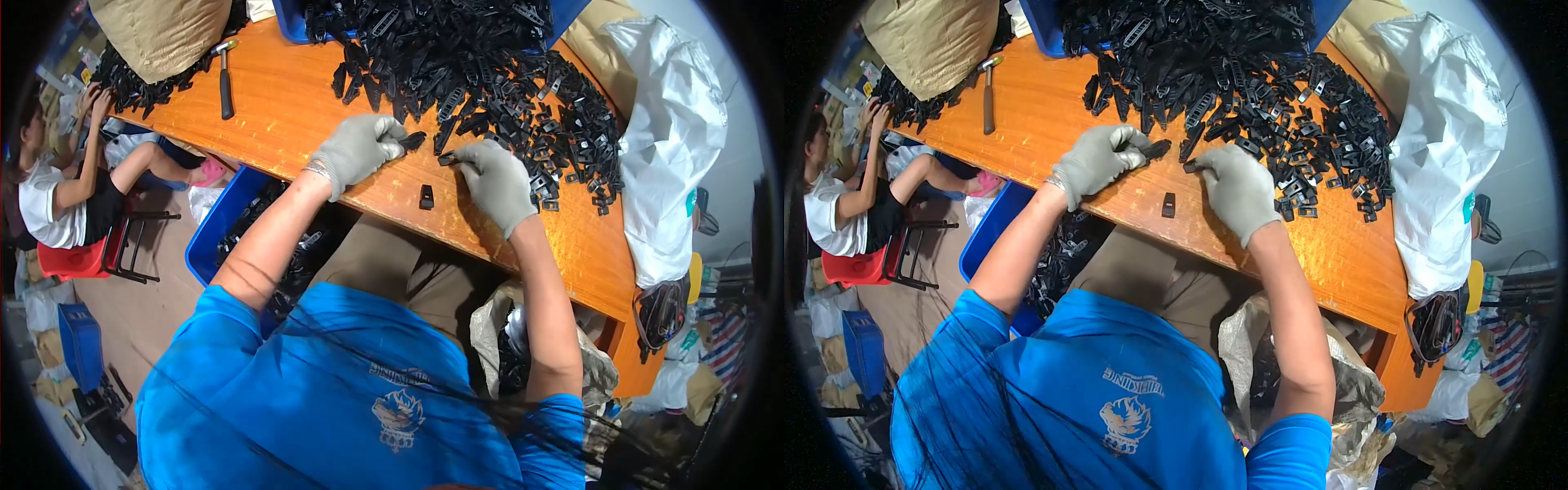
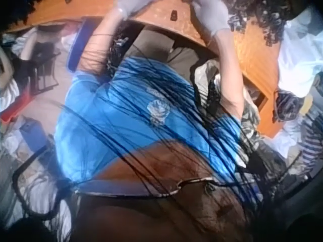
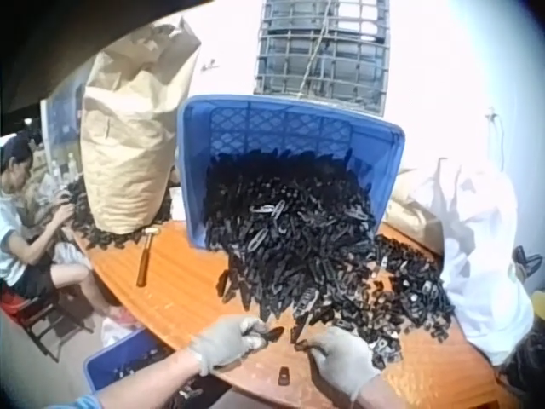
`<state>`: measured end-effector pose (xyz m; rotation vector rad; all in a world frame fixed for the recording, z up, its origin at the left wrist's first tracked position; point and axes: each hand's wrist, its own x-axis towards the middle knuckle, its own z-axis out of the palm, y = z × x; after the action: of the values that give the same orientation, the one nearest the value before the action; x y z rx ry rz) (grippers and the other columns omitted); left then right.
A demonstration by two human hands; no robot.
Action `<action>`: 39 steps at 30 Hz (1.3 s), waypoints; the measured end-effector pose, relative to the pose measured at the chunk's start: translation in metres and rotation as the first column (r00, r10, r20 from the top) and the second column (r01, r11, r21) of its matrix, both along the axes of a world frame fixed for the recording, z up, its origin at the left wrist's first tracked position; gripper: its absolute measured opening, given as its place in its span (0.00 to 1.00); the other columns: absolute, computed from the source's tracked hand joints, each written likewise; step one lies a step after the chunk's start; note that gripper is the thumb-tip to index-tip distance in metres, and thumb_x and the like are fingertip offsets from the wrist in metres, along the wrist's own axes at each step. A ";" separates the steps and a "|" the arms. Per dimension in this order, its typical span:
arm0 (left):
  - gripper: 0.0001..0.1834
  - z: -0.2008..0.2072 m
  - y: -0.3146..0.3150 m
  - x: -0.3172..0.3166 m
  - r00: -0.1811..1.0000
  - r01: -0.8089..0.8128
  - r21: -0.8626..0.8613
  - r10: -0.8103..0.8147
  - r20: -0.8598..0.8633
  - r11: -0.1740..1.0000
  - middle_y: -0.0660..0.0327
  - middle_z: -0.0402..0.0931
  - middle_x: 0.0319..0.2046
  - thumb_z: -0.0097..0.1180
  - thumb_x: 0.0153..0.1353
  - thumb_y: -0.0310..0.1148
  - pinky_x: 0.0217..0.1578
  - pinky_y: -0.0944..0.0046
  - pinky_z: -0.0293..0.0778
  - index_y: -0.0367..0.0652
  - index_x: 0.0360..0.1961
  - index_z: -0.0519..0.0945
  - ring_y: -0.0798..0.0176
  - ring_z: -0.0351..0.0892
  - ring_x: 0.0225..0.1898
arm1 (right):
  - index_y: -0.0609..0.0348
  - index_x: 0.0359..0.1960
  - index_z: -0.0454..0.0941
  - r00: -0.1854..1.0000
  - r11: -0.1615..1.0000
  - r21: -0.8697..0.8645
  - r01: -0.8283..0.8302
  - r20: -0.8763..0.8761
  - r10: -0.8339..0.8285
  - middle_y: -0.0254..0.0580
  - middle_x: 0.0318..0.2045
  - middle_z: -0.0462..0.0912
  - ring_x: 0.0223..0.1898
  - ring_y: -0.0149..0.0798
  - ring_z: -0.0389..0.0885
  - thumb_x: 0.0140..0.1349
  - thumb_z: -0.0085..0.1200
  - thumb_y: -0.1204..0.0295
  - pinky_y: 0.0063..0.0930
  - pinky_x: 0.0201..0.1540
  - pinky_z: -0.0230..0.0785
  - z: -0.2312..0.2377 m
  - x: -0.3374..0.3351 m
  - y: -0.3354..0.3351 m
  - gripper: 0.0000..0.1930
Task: The person assembles small black plastic buckles by hand at a wooden workbench.
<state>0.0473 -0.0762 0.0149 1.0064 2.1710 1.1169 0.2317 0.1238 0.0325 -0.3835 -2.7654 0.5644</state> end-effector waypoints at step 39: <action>0.08 0.002 -0.057 0.039 0.774 0.082 -0.115 -0.136 -0.618 0.990 0.58 0.81 0.41 0.72 0.62 0.36 0.45 0.45 0.81 0.51 0.41 0.88 0.46 0.82 0.47 | 0.52 0.43 0.87 0.981 0.988 0.003 -0.152 0.126 0.150 0.47 0.41 0.86 0.44 0.55 0.88 0.68 0.65 0.65 0.50 0.48 0.82 -0.003 -0.002 -0.046 0.08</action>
<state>0.0865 -0.1327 0.0168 1.6228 2.5837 0.6765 0.2292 0.0779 0.0296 -0.2133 -2.9353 0.5767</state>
